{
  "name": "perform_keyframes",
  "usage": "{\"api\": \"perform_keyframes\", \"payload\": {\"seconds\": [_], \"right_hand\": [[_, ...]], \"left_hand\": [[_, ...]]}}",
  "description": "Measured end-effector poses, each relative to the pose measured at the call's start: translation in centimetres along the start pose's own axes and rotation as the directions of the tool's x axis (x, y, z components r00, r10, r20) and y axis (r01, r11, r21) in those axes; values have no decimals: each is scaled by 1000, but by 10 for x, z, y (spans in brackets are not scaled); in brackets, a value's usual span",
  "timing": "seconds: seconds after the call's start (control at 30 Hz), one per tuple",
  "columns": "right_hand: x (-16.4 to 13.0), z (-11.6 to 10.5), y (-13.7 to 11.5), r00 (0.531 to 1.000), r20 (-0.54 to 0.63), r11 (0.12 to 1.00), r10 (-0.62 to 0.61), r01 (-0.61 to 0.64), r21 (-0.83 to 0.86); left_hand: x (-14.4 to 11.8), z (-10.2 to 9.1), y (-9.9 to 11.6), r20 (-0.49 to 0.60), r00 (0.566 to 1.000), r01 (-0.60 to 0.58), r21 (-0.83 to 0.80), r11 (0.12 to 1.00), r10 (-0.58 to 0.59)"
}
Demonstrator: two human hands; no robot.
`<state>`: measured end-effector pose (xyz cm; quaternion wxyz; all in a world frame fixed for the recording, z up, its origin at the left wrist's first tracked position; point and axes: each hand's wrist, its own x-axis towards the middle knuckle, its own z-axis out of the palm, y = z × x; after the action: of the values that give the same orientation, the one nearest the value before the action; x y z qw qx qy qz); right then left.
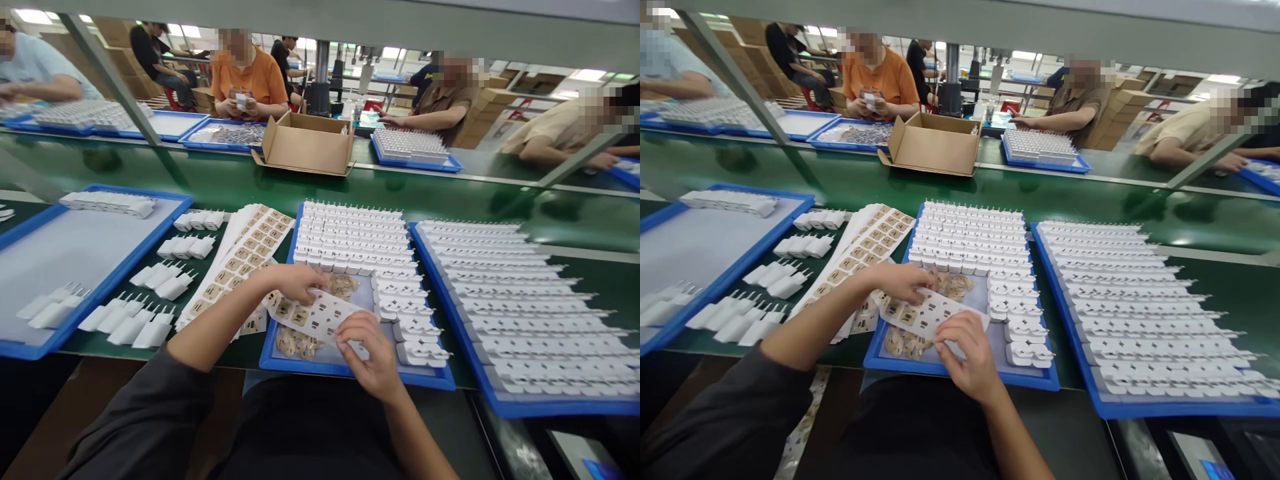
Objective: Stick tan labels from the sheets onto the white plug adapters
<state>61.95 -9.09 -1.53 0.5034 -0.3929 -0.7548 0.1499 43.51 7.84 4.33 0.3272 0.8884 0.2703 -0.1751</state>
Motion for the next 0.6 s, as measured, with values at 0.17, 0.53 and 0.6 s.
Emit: {"api": "perform_keyframes", "payload": {"seconds": [0.17,0.53,0.6], "right_hand": [[-12,0,-10,998,61,994,12,-19,107],[-15,-17,-25,999,41,984,34,-40,175],[-16,-20,-23,998,28,979,51,-55,195]], "left_hand": [[28,19,40,-318,940,-72,162,984,121],[90,70,102,-494,793,-75,501,862,357],[80,73,98,-523,775,-122,429,895,356]]}}
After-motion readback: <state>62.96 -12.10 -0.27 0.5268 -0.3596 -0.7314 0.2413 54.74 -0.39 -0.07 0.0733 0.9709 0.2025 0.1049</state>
